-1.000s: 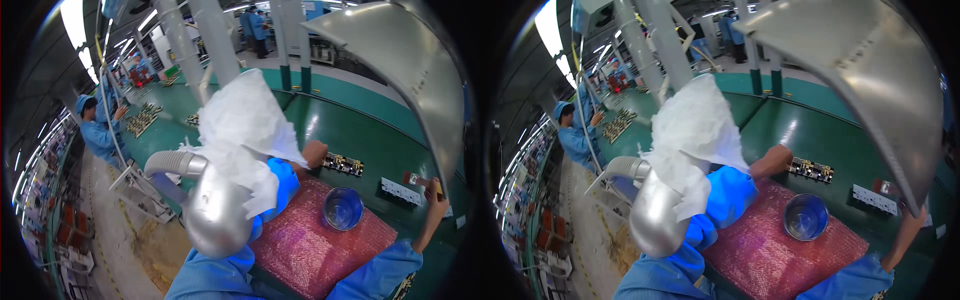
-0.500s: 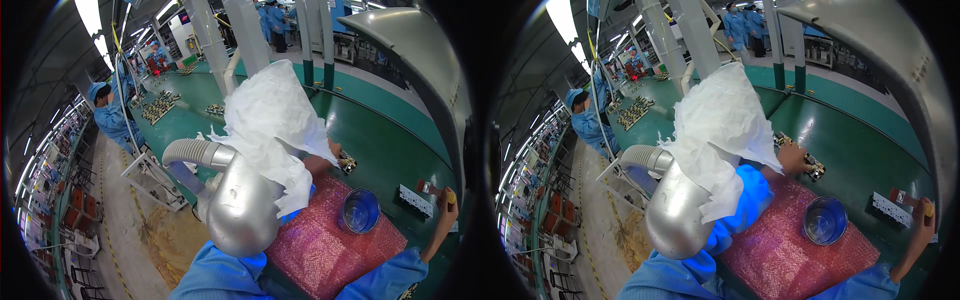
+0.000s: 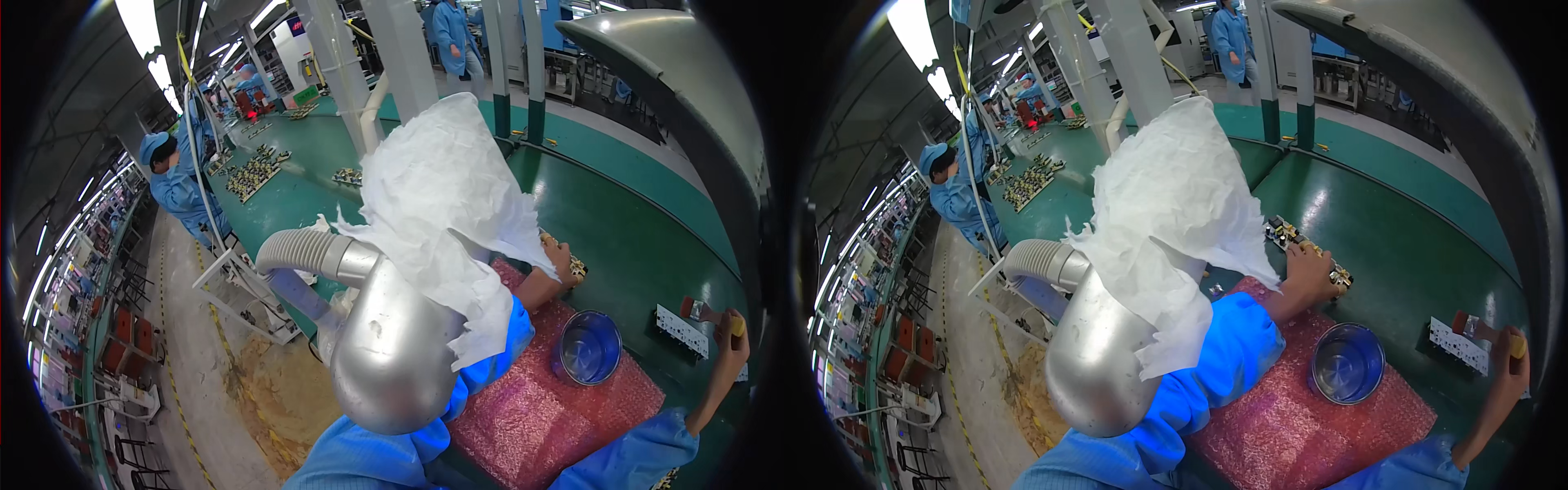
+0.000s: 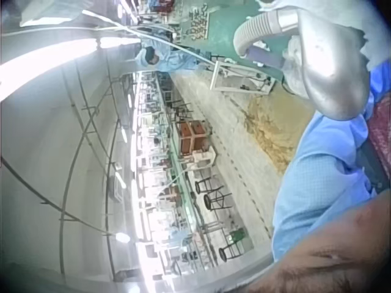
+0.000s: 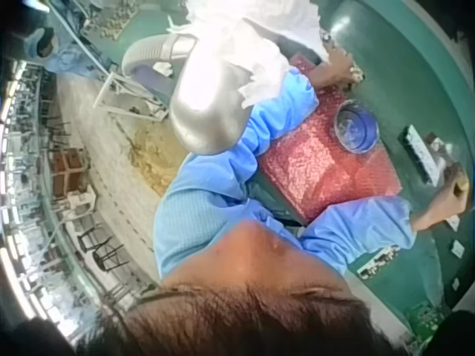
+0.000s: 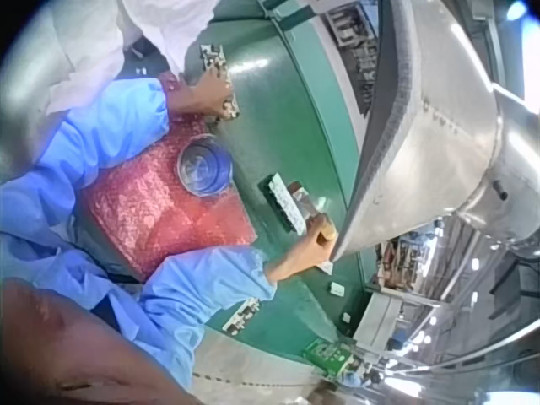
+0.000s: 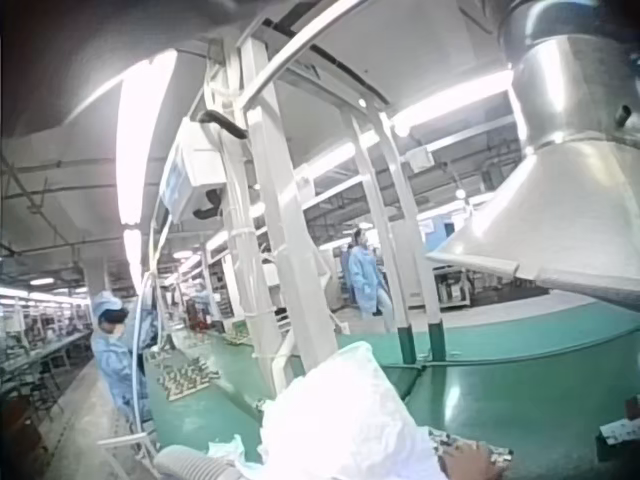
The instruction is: The person dips a brush into a bowl of liquid, applies the liquid to circuit boards picked up from a conveyor belt, and places the boards back onto the conveyor belt.
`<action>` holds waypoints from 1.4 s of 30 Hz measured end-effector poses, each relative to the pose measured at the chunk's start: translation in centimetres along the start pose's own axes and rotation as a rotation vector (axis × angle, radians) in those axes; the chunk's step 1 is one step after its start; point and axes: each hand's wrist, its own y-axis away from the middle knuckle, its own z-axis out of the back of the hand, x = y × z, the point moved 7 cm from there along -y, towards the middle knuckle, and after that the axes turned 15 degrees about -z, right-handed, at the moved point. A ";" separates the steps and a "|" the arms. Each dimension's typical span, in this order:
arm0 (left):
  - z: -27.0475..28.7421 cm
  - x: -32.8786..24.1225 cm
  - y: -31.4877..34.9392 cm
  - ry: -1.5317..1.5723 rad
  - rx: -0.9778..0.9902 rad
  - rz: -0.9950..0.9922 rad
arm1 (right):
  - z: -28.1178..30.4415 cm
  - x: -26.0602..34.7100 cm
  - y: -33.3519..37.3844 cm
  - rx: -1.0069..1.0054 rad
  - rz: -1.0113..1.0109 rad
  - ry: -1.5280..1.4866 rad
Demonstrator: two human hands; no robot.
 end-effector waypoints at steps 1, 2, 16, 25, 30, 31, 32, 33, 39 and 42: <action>-0.1 -0.2 -0.1 0.005 -0.002 -0.016 | 0.0 0.5 0.5 -0.015 0.002 -0.001; 0.0 0.0 -0.2 0.002 -0.015 -0.012 | 0.1 0.8 0.8 -0.037 0.004 0.003; -0.8 1.3 -0.9 0.021 -0.033 -0.029 | -2.6 2.5 3.4 -0.170 0.301 0.366; -4.1 1.4 -2.7 -0.008 -0.236 -0.160 | -2.9 7.0 6.4 -0.139 0.202 0.371; -4.3 2.1 -2.7 -0.035 -0.307 -0.175 | -4.7 6.7 7.0 -0.125 0.353 0.304; -4.4 2.1 -2.7 -0.029 -0.299 -0.191 | -4.8 6.3 7.0 -0.131 0.352 0.310; -4.3 2.2 -2.8 -0.024 -0.295 -0.200 | -5.3 5.7 6.9 -0.078 0.299 0.310; -4.4 2.3 -2.8 -0.019 -0.290 -0.211 | -5.7 5.1 6.7 -0.027 0.247 0.311; -4.9 4.5 -3.3 0.024 -0.165 -0.237 | -8.1 3.9 6.8 0.145 0.258 0.297; -4.5 4.9 -2.7 0.020 -0.152 -0.248 | -10.8 4.6 7.7 0.340 0.142 0.114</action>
